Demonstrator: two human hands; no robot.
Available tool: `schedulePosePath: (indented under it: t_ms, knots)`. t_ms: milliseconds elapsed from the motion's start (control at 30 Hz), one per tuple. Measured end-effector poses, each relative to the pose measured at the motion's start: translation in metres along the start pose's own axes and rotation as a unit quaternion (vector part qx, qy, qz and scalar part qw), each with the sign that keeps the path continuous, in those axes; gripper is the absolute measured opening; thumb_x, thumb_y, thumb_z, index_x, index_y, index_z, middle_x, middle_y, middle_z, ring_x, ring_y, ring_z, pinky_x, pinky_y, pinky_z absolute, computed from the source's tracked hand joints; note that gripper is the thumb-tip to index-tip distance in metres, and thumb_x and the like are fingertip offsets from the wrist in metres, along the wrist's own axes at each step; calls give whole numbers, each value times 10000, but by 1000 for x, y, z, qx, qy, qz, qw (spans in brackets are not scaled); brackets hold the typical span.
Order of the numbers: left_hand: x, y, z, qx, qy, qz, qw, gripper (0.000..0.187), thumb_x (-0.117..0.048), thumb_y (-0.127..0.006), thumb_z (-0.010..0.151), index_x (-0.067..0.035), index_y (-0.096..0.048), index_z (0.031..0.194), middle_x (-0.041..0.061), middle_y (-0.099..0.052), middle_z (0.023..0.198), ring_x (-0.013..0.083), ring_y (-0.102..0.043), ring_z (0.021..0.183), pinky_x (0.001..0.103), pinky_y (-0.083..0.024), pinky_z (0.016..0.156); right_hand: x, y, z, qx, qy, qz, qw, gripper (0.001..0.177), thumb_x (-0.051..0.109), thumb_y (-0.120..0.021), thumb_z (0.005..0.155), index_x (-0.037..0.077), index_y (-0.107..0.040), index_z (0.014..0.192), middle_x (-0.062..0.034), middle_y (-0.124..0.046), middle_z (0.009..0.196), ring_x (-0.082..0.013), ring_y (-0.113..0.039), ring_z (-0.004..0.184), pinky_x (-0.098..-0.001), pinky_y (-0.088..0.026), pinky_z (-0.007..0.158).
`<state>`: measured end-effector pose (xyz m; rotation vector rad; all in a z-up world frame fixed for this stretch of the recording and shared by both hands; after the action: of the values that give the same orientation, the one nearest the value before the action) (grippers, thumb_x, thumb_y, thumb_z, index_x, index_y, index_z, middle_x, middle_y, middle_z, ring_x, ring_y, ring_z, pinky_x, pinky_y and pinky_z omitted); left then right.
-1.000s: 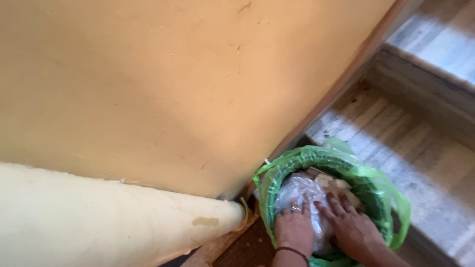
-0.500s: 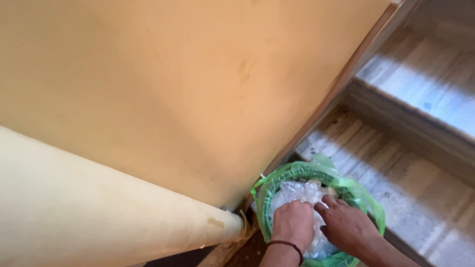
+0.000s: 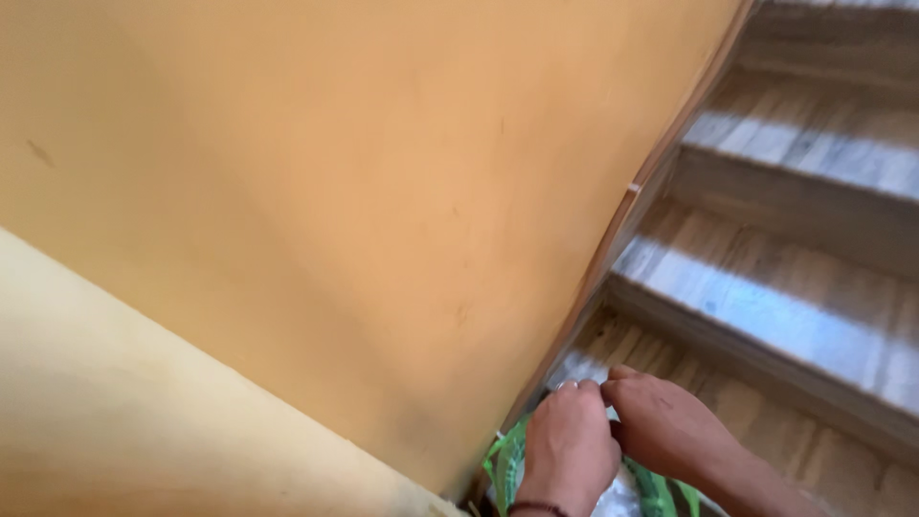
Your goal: The person collects various pieces of trash, including paper and packaging, from the floor and places them into a green plastic bag. The person moves between a hallway and a staircase area to gather the items and then carries the filled bag into a kitchen.
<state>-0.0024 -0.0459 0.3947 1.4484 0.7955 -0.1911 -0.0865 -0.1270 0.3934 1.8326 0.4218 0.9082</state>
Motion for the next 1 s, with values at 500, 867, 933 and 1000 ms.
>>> schedulePosePath:
  t_ms: [500,867,933,1000]
  knots:
    - [-166,164,-104,-94,-68,-299,947,716,-55,-683,804,-199,-502,1482,31,-605,1446,175,-782,973,328,-608,871,78,225,-155,40,113,357,926,526,246,-653,958,108,-561,1457,-94,-784,1156,-200,-755,1034,-338,-641,880]
    - [-283,226,-148,-60,-112,-381,916,702,-14,-585,878,-277,-518,1525,22,-748,1342,143,-799,1037,279,-618,879,85,324,-264,-78,-11,386,919,623,315,-623,973,215,-469,1568,-78,-752,1232,-202,-713,1136,-364,-579,932]
    - [-299,237,-155,-50,-111,-386,914,694,-20,-583,890,-272,-525,1534,17,-770,1313,139,-804,1016,271,-618,873,87,340,-277,-101,23,397,912,606,309,-625,988,170,-482,1560,-87,-748,1249,-209,-711,1146,-362,-569,942]
    - [-317,252,-161,-51,-136,-416,898,704,-3,-566,892,-247,-522,1551,4,-741,1350,128,-793,1040,270,-622,867,92,357,-289,-132,64,377,915,586,309,-618,1011,135,-505,1560,-76,-735,1287,-199,-698,1166,-350,-550,962]
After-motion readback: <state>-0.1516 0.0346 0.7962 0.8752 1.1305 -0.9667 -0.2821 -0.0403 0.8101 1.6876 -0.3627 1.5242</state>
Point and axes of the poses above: each hand's wrist, its own z-axis towards the middle knuckle, its own y-axis out of the back of the hand, x = y × z, the point moved 5 cm from there along z, towards the middle knuckle
